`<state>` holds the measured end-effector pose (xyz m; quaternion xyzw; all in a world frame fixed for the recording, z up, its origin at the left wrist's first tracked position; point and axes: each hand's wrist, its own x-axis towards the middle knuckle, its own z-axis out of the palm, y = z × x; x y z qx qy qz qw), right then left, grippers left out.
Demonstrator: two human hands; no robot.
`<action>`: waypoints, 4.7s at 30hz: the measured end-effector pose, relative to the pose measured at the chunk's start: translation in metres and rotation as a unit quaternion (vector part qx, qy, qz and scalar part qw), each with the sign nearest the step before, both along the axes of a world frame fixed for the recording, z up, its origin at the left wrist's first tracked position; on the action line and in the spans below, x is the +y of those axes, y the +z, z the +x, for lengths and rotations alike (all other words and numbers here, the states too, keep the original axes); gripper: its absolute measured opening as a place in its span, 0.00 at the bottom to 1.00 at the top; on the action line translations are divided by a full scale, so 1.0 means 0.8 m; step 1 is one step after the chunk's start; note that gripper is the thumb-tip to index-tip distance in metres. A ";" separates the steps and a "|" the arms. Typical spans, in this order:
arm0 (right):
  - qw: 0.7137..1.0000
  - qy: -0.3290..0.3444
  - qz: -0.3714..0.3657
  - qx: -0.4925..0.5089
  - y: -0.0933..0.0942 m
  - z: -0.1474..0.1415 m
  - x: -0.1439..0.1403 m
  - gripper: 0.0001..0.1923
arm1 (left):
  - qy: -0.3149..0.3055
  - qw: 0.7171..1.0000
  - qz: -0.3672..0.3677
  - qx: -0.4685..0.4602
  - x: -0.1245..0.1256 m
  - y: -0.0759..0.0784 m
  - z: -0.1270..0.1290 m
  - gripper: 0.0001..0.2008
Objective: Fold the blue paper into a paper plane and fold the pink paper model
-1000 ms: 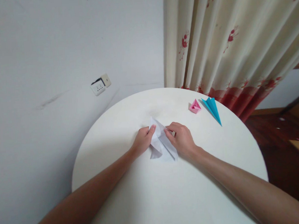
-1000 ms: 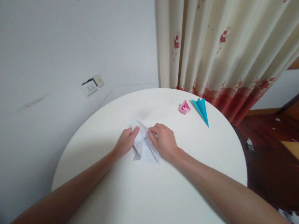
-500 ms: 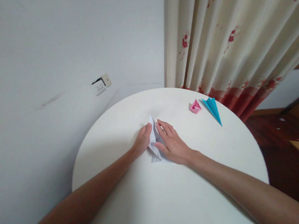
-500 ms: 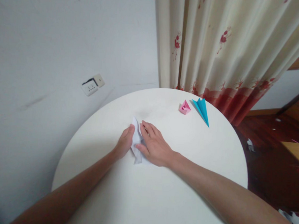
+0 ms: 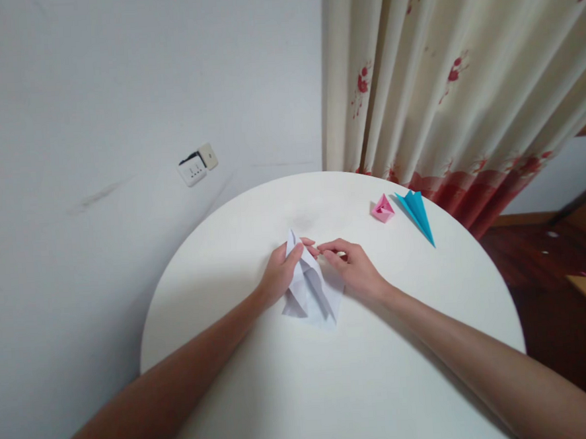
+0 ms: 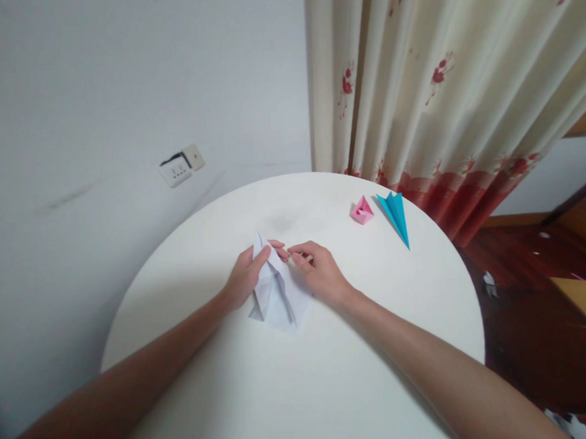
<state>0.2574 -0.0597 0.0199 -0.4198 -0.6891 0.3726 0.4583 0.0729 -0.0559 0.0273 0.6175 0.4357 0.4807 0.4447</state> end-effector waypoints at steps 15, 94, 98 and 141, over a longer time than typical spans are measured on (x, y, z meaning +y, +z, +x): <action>0.992 0.064 -0.108 0.001 0.002 -0.011 -0.011 0.17 | -0.055 0.994 -0.003 -0.092 -0.003 -0.011 -0.006 0.22; 0.939 -0.109 0.108 -0.307 -0.019 -0.002 0.005 0.27 | 0.112 0.926 0.221 0.285 0.016 -0.041 -0.020 0.40; 0.942 -0.127 0.116 -0.289 -0.018 -0.004 0.002 0.28 | 0.161 0.895 0.327 0.257 0.013 -0.028 -0.020 0.18; 0.882 0.027 0.130 -0.452 0.017 0.009 -0.013 0.13 | -0.135 0.788 0.218 0.560 0.002 -0.019 -0.035 0.43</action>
